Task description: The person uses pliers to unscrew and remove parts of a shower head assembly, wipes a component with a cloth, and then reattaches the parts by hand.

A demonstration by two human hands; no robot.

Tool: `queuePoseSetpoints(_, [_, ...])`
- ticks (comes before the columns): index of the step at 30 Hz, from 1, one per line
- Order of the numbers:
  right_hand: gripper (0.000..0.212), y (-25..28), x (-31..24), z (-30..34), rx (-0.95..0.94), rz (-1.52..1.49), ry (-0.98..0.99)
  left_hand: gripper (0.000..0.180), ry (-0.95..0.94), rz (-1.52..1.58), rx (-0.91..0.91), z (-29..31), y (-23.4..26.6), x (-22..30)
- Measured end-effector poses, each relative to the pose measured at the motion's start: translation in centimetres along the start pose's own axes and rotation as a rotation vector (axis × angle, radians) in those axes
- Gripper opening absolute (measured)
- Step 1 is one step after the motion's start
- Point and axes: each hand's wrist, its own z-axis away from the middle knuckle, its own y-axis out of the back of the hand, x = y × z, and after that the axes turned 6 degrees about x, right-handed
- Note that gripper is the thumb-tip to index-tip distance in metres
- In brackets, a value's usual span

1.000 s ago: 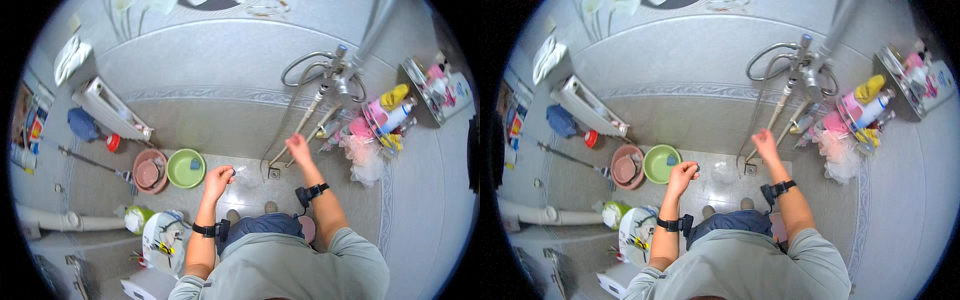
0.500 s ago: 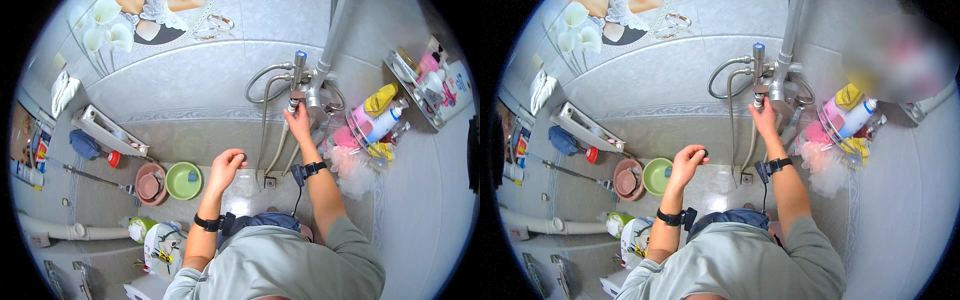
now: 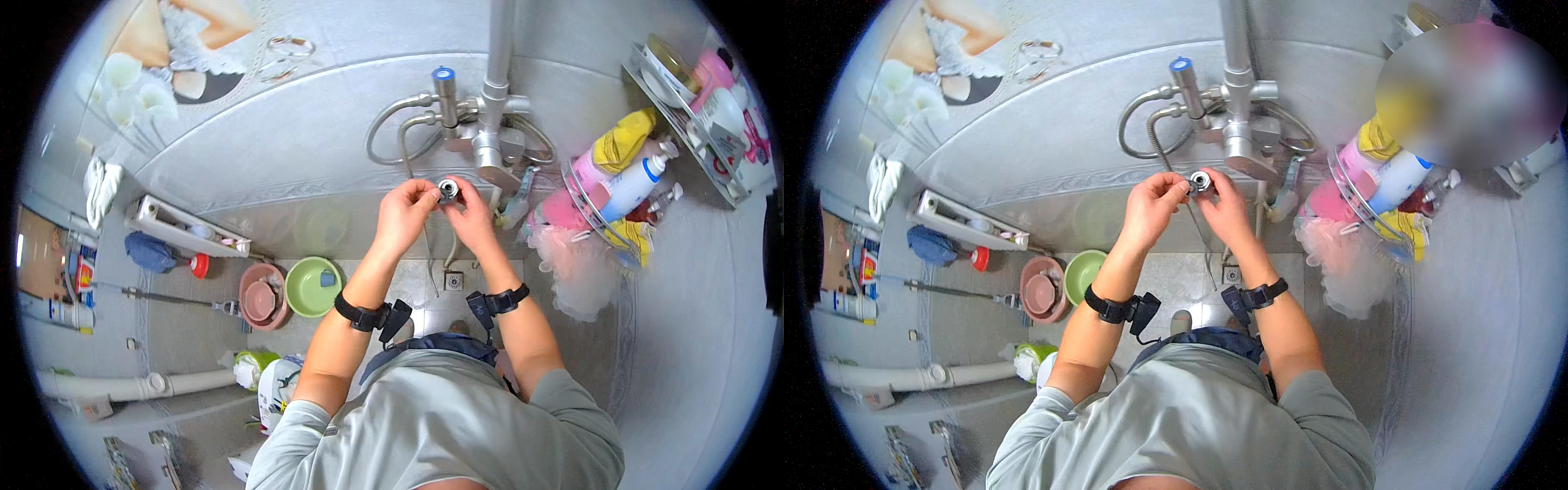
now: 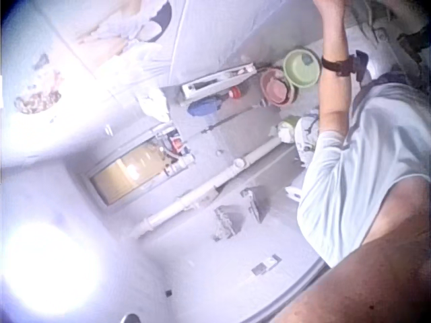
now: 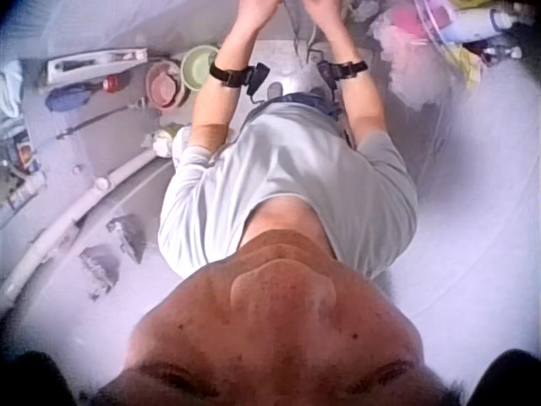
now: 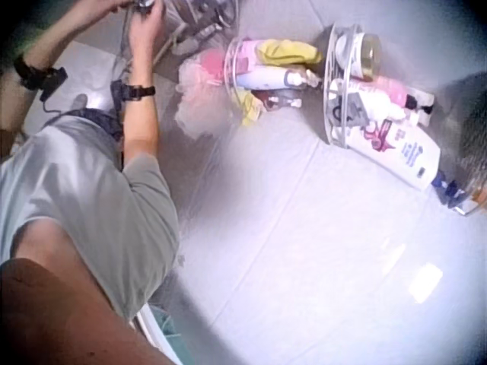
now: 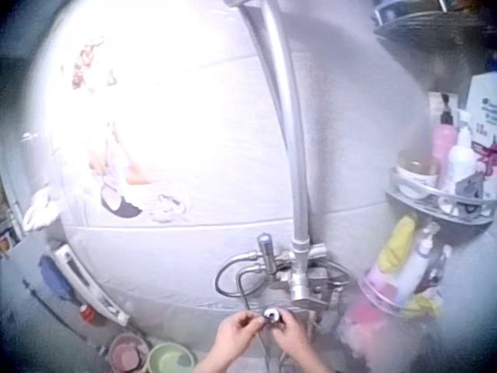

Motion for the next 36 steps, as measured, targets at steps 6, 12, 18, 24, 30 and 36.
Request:
queuePoseSetpoints(6, [0.045,0.2,-0.4,-0.2,0.008,0.062,0.047,0.017,-0.068,-0.011,-0.03,-2.5,-0.9,-1.7])
queuePoseSetpoints(12, [0.046,-0.2,-0.4,-0.4,0.02,0.078,0.062,0.018,-0.051,-0.047,-0.072,-3.5,-1.1,-1.1])
queuePoseSetpoints(18, [0.046,-0.2,-1.1,-1.2,0.019,0.064,0.05,0.017,0.045,-0.037,-0.14,-4.0,-0.4,-0.4])
queuePoseSetpoints(24, [0.045,-0.6,-0.9,-1.5,-0.021,0.056,0.007,0.025,0.027,0.095,-0.054,-4.0,0.1,-0.9])
queuePoseSetpoints(30, [0.043,-0.5,-0.2,-1.6,-0.009,0.082,0.054,0.039,-0.425,-0.258,-0.009,-2.6,0.0,-0.5])
queuePoseSetpoints(36, [0.042,-0.6,-0.8,-1.5,0.002,0.073,0.051,0.03,-0.379,-0.171,-0.005,-2.8,-0.3,-1.8])
